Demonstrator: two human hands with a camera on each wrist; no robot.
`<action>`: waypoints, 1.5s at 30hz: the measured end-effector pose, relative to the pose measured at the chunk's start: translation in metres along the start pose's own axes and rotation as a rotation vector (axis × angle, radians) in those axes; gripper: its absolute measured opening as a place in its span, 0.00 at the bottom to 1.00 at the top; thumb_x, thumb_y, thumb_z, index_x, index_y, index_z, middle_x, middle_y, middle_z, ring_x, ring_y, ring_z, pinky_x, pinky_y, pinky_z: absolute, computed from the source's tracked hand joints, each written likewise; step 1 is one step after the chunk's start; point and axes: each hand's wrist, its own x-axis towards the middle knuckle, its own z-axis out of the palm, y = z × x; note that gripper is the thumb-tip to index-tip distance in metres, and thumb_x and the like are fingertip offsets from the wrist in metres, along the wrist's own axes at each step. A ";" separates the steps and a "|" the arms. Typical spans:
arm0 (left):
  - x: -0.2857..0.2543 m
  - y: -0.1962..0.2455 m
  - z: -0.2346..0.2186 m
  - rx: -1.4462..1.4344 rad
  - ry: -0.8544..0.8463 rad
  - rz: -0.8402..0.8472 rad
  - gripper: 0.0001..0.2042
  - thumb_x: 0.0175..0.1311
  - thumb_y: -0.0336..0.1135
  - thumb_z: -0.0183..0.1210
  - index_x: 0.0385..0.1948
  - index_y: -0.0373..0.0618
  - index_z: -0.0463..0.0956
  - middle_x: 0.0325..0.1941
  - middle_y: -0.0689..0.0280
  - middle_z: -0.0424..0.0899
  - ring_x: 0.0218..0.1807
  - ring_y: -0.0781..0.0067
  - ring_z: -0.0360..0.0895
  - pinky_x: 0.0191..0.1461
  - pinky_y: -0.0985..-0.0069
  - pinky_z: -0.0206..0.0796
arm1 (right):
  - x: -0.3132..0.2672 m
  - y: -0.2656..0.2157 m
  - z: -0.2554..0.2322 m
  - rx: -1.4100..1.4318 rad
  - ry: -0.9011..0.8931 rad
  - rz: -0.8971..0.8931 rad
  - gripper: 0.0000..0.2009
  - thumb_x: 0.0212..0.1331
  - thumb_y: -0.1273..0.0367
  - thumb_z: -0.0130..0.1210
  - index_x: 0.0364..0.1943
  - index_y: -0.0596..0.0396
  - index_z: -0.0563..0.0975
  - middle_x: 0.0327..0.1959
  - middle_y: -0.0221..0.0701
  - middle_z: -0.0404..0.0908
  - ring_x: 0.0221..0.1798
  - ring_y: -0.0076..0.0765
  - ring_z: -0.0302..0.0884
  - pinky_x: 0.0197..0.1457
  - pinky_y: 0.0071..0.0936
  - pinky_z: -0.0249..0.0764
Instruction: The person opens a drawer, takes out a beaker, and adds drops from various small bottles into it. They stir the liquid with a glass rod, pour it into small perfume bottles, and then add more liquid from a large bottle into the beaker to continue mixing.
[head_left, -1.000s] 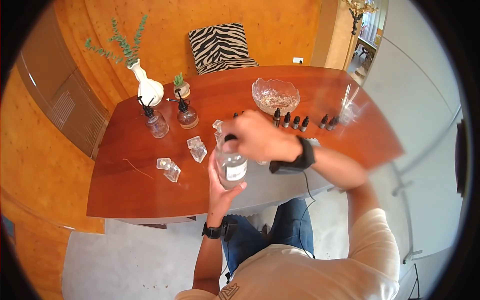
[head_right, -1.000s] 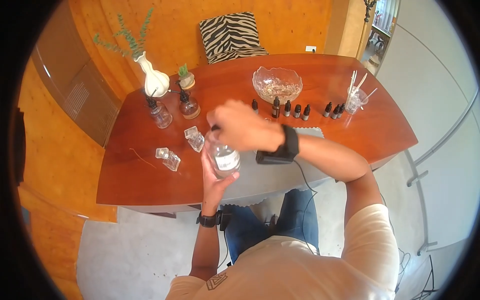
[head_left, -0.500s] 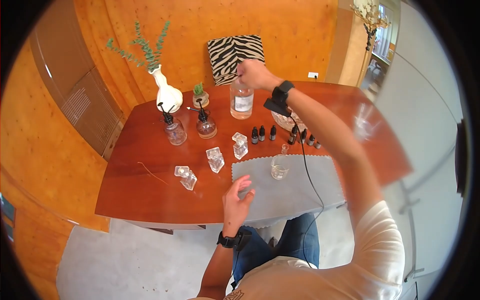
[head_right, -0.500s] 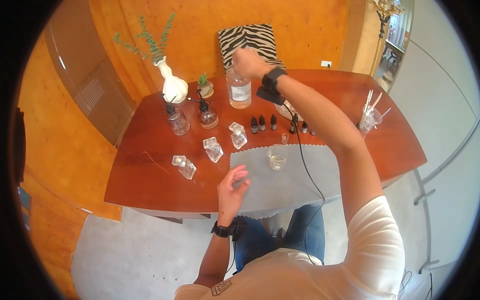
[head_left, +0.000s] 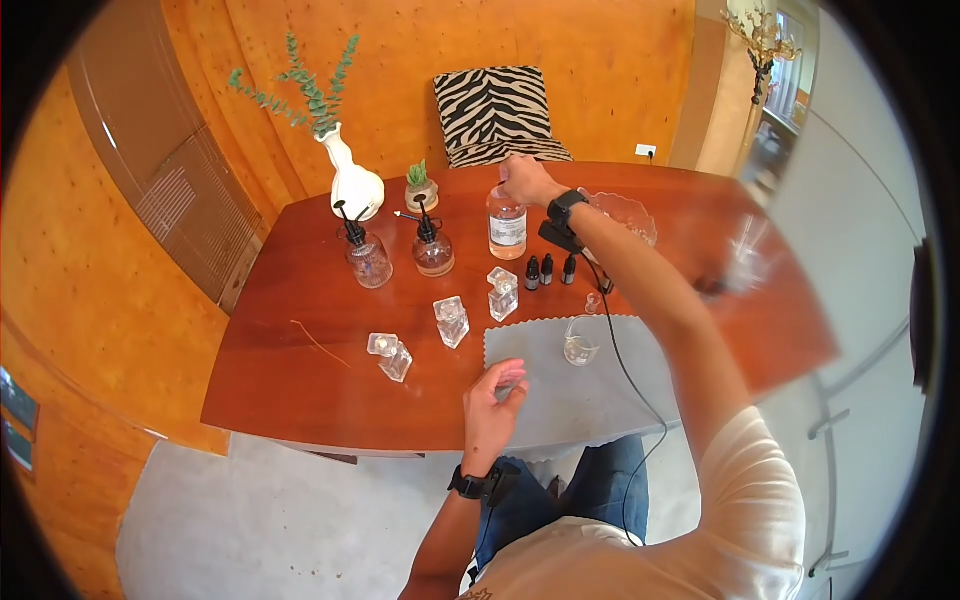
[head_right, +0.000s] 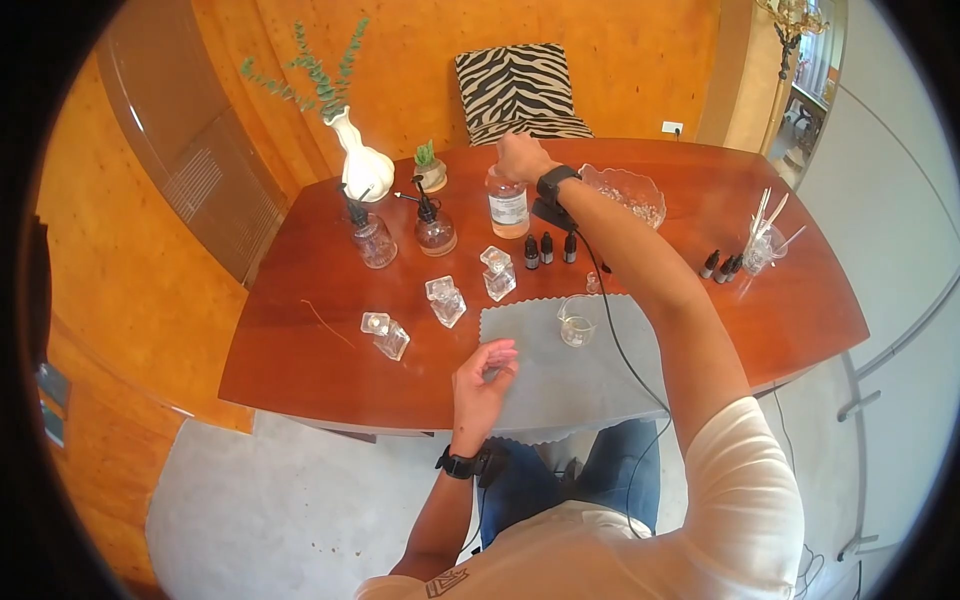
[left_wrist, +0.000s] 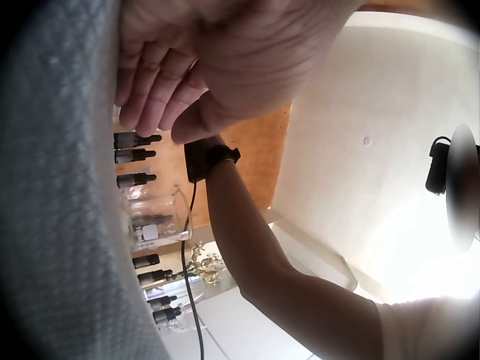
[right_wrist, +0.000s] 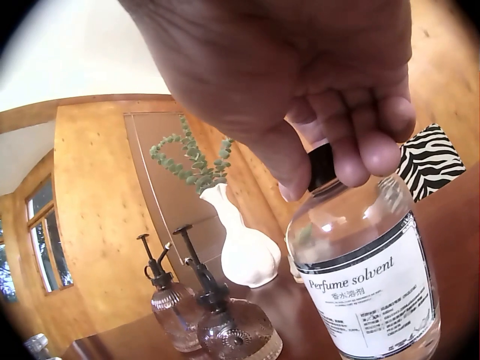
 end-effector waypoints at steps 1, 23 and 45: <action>0.000 0.001 0.000 0.002 0.000 -0.004 0.15 0.66 0.25 0.63 0.53 0.37 0.81 0.47 0.55 0.89 0.51 0.65 0.86 0.58 0.70 0.76 | -0.002 0.002 0.000 0.010 0.002 -0.002 0.19 0.52 0.60 0.74 0.39 0.62 0.84 0.43 0.50 0.87 0.49 0.55 0.87 0.52 0.45 0.83; -0.003 0.005 0.010 -0.048 0.015 -0.018 0.11 0.68 0.25 0.61 0.51 0.35 0.81 0.45 0.59 0.88 0.50 0.71 0.84 0.60 0.71 0.72 | -0.365 0.035 -0.087 1.082 0.078 0.125 0.10 0.72 0.67 0.59 0.41 0.62 0.83 0.33 0.30 0.84 0.28 0.20 0.75 0.36 0.21 0.72; -0.036 0.172 0.174 -1.759 -0.921 0.315 0.29 0.70 0.57 0.62 0.13 0.46 0.69 0.14 0.65 0.70 0.18 0.63 0.68 0.28 0.62 0.62 | -0.416 0.095 -0.007 1.230 0.234 0.328 0.11 0.73 0.67 0.59 0.35 0.61 0.82 0.30 0.22 0.80 0.29 0.16 0.69 0.37 0.18 0.64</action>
